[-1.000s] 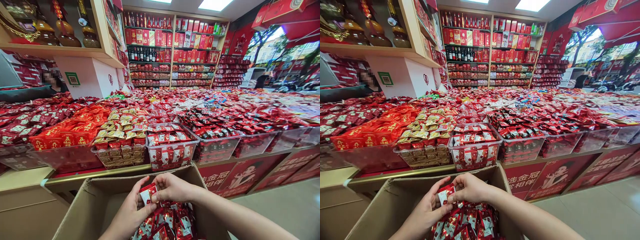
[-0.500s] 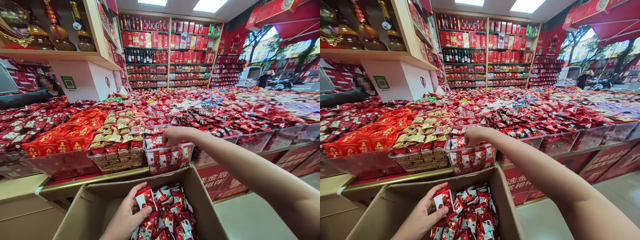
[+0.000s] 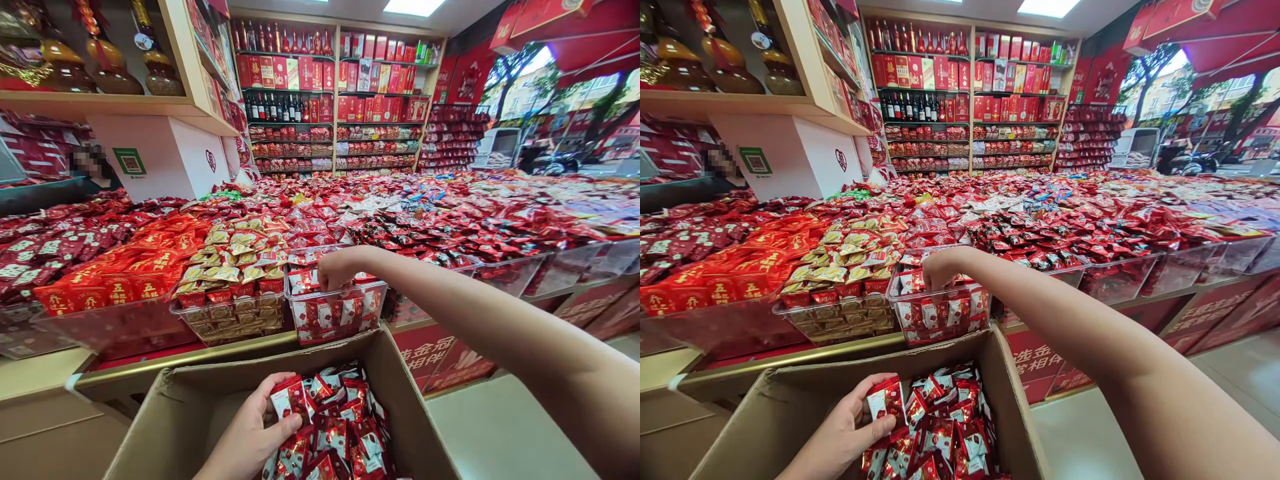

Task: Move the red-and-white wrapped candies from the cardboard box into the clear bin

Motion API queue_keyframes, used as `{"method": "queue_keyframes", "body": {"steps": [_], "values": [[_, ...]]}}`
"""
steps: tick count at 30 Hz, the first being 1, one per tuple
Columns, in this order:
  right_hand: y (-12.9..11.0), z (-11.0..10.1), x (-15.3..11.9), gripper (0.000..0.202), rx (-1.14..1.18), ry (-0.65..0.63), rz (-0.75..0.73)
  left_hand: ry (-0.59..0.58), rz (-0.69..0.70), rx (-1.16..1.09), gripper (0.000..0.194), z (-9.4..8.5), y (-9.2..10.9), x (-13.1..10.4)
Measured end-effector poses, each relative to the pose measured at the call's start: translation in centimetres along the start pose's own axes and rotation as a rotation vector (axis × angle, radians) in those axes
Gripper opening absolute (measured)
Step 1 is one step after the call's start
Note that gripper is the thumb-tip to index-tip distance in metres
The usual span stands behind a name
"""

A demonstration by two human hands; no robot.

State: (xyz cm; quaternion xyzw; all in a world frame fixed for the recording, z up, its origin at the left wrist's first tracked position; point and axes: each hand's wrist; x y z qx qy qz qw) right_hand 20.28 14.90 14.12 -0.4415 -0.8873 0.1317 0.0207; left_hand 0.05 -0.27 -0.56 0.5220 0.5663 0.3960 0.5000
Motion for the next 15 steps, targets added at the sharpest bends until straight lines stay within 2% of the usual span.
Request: {"method": "queue_keyframes", "body": {"steps": [4,6,8,11,15], "values": [[0.5,-0.5,0.4,0.02,-0.093,-0.069,-0.012,-0.075,-0.035,0.01,0.045,-0.2,0.1,0.0],[0.4,-0.6,0.4,0.021,-0.126,-0.079,-0.02,-0.044,-0.034,-0.001,0.044,-0.1,0.0,0.1],[0.1,-0.7,0.2,0.021,-0.146,-0.084,-0.024,0.011,0.001,0.015,0.033,0.0,-0.1,0.1],[-0.5,-0.7,-0.4,0.021,-0.16,-0.077,-0.027,0.124,0.148,0.136,0.016,-0.1,0.8,0.0],[-0.6,-0.6,-0.9,0.02,-0.153,-0.056,-0.042,0.257,0.498,0.238,0.005,-0.8,4.8,0.2]]}}
Point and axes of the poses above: each hand's wrist, its own x-axis towards the middle knuckle, its own z-axis out of the palm, y = z × x, and after that the axes turned 14 degrees about y, right-handed
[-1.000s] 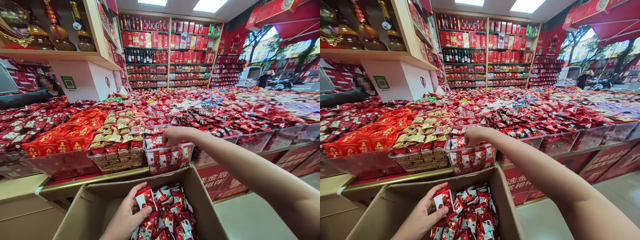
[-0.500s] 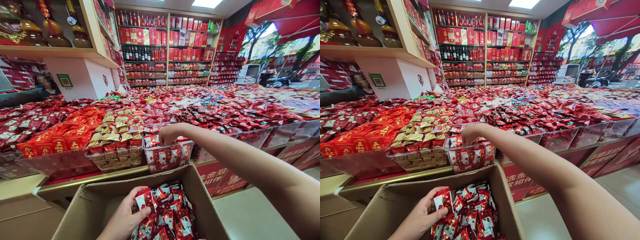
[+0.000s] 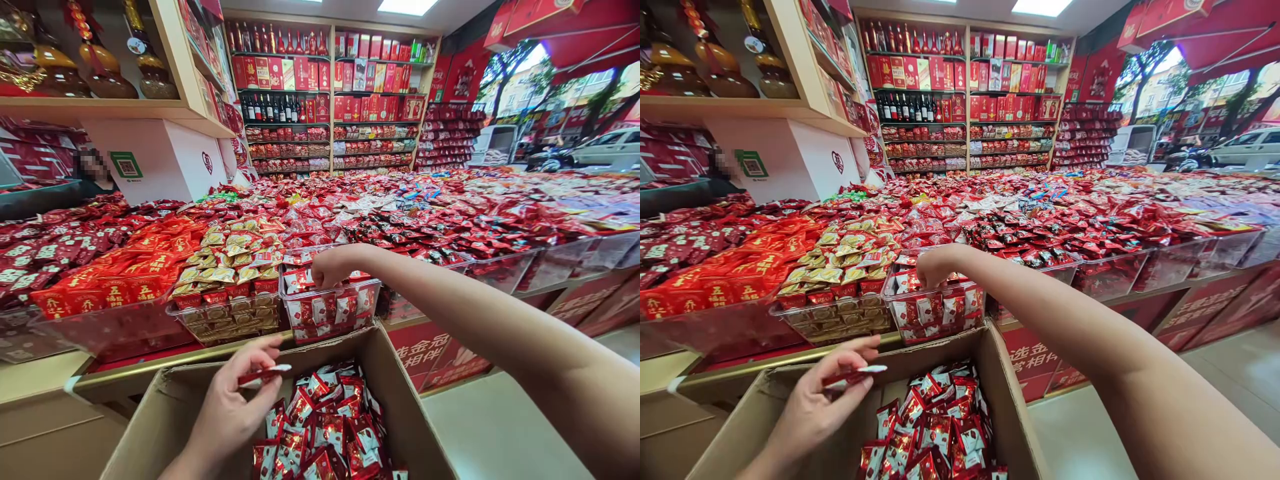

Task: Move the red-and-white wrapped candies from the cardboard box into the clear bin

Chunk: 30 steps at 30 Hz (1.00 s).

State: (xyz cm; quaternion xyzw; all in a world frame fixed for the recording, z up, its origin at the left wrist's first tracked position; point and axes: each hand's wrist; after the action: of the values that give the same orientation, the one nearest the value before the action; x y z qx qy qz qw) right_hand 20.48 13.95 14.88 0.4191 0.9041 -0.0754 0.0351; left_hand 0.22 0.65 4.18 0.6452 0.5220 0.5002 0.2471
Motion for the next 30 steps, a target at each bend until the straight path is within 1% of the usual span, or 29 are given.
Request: {"method": "queue_keyframes", "body": {"steps": [2,3,4,5,6,7,8,10,13,15,18,22,25,30], "values": [[0.1,0.1,-0.1,0.02,0.015,0.014,-0.006,0.042,0.152,0.073,0.005,-0.4,2.0,1.7],[0.1,0.2,-0.2,0.021,0.024,0.023,-0.008,0.03,0.213,0.135,0.013,-0.4,3.0,2.7],[0.2,0.2,-0.3,0.023,0.033,0.032,-0.009,0.004,0.264,0.216,0.027,-0.3,3.9,3.6],[0.2,0.3,-0.3,0.024,0.042,0.041,-0.009,-0.046,0.295,0.297,0.04,-0.1,4.7,4.5],[0.1,0.3,-0.4,0.025,0.052,0.05,-0.007,-0.109,0.309,0.366,0.048,0.2,5.5,5.4],[0.1,0.3,-0.5,0.026,0.061,0.058,-0.004,-0.186,0.297,0.428,0.053,0.6,6.1,6.1],[0.1,0.3,-0.6,0.026,0.07,0.065,-0.001,-0.265,0.262,0.476,0.053,1.0,6.7,6.8],[0.2,0.2,-0.7,0.026,0.091,0.067,0.003,-0.403,0.163,0.545,0.047,1.8,7.8,7.8],[0.6,0.3,-0.5,0.028,0.124,0.061,0.001,-0.515,0.037,0.617,0.035,2.8,9.0,9.0],[1.0,0.4,-0.4,0.029,0.137,0.066,-0.004,-0.57,-0.017,0.656,0.031,3.1,9.5,9.5],[1.5,0.5,-0.4,0.03,0.14,0.082,-0.011,-0.621,-0.054,0.707,0.036,3.4,9.7,10.1],[1.9,0.2,-1.3,0.031,0.112,0.093,-0.004,-0.658,-0.027,0.711,0.046,3.4,9.1,10.5],[2.1,-0.3,-2.0,0.033,0.032,0.101,0.026,-0.676,0.007,0.706,0.05,3.4,8.6,10.7],[2.0,-0.5,-1.8,0.031,-0.063,0.044,0.086,-0.693,0.029,0.736,0.056,3.3,8.5,11.1]]}}
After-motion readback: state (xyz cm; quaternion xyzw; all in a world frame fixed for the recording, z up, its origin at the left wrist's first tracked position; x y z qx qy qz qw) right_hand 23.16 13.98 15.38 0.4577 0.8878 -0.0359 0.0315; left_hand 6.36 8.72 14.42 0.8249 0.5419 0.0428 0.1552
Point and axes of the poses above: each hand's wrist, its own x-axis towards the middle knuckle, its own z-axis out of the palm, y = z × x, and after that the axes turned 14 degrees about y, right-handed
